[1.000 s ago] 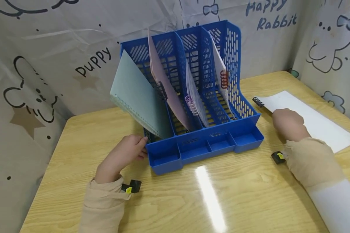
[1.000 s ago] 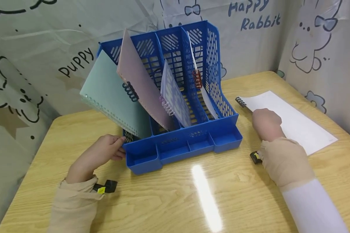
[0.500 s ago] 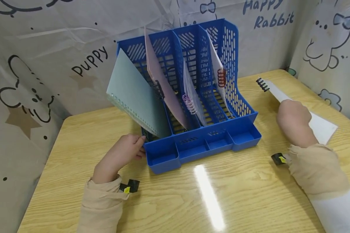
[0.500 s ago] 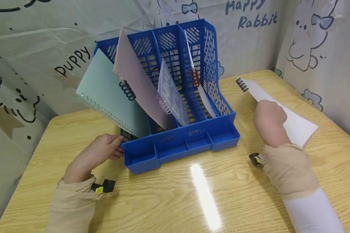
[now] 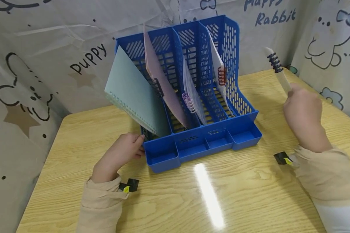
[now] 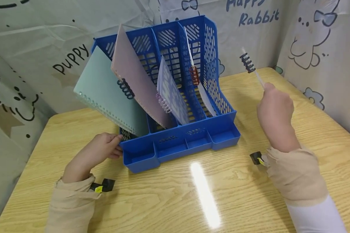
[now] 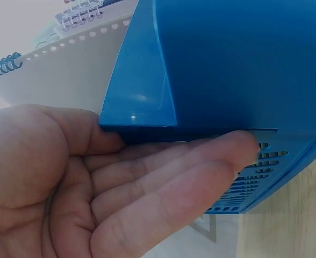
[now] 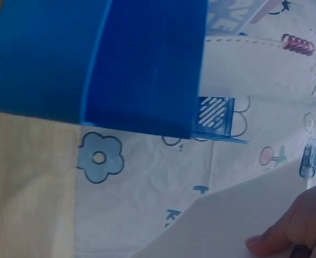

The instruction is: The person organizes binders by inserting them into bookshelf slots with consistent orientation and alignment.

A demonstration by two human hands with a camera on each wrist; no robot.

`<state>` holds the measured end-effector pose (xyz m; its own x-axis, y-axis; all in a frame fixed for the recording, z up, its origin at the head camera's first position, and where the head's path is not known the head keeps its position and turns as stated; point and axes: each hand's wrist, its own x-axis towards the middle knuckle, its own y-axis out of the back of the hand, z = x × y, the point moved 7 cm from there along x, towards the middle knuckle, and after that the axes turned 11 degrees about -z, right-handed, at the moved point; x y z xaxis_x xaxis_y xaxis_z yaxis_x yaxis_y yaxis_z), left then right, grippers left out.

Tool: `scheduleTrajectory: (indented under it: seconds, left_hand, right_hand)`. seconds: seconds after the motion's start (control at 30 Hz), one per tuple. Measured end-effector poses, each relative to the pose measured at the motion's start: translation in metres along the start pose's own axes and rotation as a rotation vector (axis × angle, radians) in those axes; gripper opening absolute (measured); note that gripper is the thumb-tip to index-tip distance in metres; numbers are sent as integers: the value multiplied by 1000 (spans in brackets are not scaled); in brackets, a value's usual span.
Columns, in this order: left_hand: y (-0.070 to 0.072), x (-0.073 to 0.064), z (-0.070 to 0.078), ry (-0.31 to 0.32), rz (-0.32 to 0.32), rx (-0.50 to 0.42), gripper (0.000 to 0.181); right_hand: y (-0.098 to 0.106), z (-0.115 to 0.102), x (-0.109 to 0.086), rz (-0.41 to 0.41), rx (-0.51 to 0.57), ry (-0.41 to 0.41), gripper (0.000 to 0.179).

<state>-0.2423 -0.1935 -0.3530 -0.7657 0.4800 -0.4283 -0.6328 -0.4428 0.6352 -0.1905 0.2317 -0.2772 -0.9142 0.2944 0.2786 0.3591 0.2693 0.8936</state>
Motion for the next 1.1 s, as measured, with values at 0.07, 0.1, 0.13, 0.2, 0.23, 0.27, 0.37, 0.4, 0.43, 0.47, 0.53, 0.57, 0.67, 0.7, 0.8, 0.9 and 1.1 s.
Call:
scheduleTrajectory:
  seconds: [0.07, 0.1, 0.13, 0.2, 0.23, 0.27, 0.37, 0.4, 0.43, 0.47, 0.53, 0.57, 0.67, 0.7, 0.8, 0.9, 1.1]
  left_hand:
    - [1, 0, 1, 2, 3, 5, 43]
    - [1, 0, 1, 0, 3, 7, 43]
    - [1, 0, 1, 2, 3, 7, 43]
    - [1, 0, 2, 3, 4, 8, 43]
    - [2, 0, 2, 3, 3, 9, 43]
    - [2, 0, 2, 3, 2, 10, 43]
    - [1, 0, 2, 6, 2, 9, 43]
    - [1, 0, 2, 7, 2, 9, 43]
    - [1, 1, 2, 8, 1, 9, 43]
    - [1, 1, 2, 10, 3, 8, 43]
    - [1, 1, 2, 12, 5, 8, 43]
    - [1, 2, 2, 12, 5, 7, 43]
    - [0, 2, 2, 10, 2, 0, 43]
    - [0, 2, 2, 12, 0, -3, 43]
    - [-1, 1, 0, 21, -6, -9, 42]
    - [-1, -2, 0, 21, -8, -6, 43]
    - [0, -2, 1, 20, 0, -10, 42]
  right_hand:
    - [8, -4, -3, 94, 53, 30, 19]
    - [11, -6, -4, 128, 86, 38, 20]
    - [13, -7, -5, 157, 119, 48, 21]
    - [15, -8, -5, 188, 184, 59, 22]
    - [15, -8, -5, 193, 207, 57, 22]
    - [15, -8, -5, 192, 226, 51, 22]
    - [13, -6, -4, 182, 259, 27, 25]
    - [13, -6, -4, 181, 267, 18, 26]
    - [12, -5, -4, 178, 276, 7, 27]
    - [12, -5, -4, 176, 286, 0, 28]
    - [13, -4, -4, 183, 305, -7, 30]
    - [14, -5, -5, 194, 310, -10, 31]
    - [18, -5, -7, 218, 326, -23, 33]
    - [19, -5, -9, 230, 329, -20, 33]
    - [23, -8, -15, 254, 346, -18, 34]
    - [29, -13, -22, 270, 359, -28, 35]
    - [42, -20, -31, 290, 385, -68, 34]
